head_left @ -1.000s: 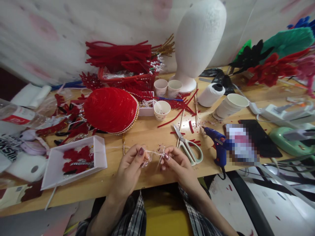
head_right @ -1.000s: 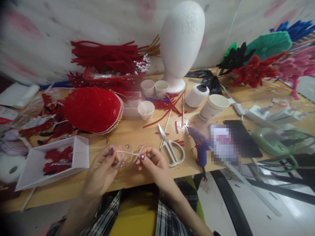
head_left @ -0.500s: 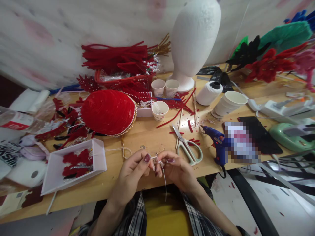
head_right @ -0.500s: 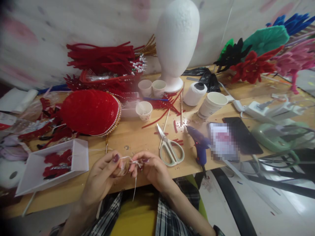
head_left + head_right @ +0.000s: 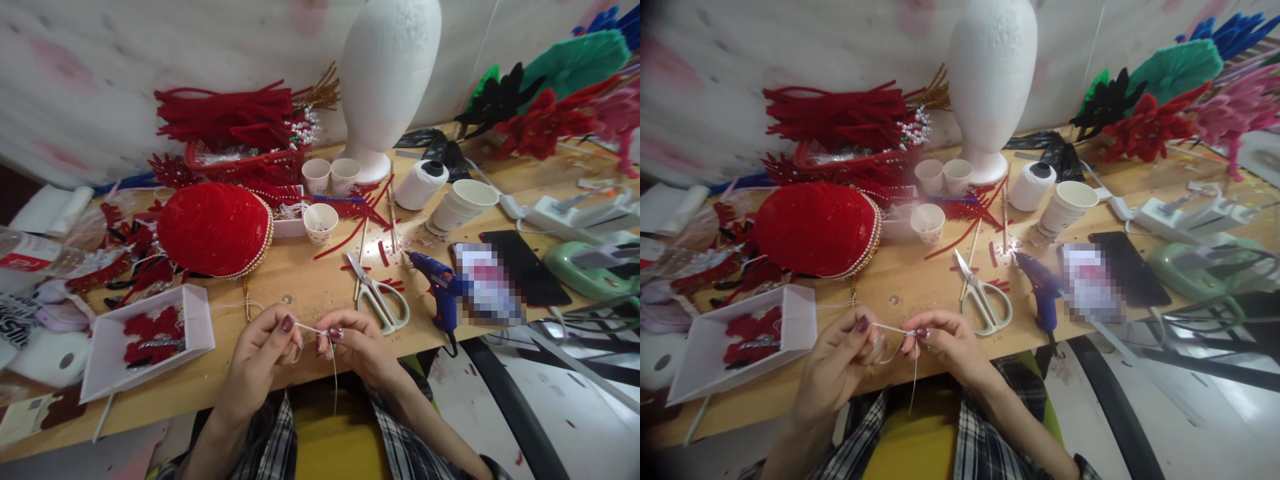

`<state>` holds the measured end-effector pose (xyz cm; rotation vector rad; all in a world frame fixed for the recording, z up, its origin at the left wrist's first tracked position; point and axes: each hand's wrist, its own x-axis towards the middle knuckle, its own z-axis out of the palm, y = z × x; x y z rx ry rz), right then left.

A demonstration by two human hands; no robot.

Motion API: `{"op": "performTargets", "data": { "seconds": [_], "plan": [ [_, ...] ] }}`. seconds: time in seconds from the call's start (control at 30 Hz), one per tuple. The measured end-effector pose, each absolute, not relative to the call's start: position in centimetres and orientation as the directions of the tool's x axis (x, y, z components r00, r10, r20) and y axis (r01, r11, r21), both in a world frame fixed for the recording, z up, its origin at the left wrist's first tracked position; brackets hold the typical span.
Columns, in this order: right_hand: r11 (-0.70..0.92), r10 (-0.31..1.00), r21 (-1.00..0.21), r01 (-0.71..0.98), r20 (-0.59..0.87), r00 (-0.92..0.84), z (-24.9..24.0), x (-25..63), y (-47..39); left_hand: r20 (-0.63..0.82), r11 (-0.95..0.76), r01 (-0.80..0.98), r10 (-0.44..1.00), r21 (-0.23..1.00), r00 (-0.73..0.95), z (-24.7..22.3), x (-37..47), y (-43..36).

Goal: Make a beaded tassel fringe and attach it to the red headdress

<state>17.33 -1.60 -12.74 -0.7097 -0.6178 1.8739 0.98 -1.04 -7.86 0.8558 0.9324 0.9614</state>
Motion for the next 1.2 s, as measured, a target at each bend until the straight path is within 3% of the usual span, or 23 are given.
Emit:
{"op": "performTargets", "data": {
  "seconds": [0.23, 0.57, 0.9, 1.1, 1.2],
  "plan": [
    [-0.314, 0.927, -0.722, -0.617, -0.094, -0.362, -13.4, 18.0, -1.7, -0.278, 0.400, -0.418, 0.904, 0.816, 0.323, -7.9, 0.9, -1.0],
    [-0.256, 0.932, -0.757, -0.601, -0.028, -0.362, -13.6, 18.3, -1.9, -0.336, 0.527, -0.624, 0.850, 0.577, 0.407, -8.7, 1.0, -0.5],
    [-0.216, 0.953, -0.761, -0.611, -0.029, -0.301, -13.9, 18.4, -1.5, -0.363, 0.535, -0.610, 0.845, 0.584, 0.393, -9.4, 0.6, -0.2],
    [-0.197, 0.952, -0.810, -0.553, -0.023, -0.306, -13.7, 18.4, -1.7, -0.391, 0.570, -0.657, 0.820, 0.493, 0.418, -9.5, 1.0, 0.0],
    [-0.191, 0.951, -0.826, -0.531, -0.023, -0.307, -13.5, 18.7, -1.7, -0.382, 0.558, -0.647, 0.829, 0.519, 0.409, -9.8, 0.8, 0.1]
  ]
}}
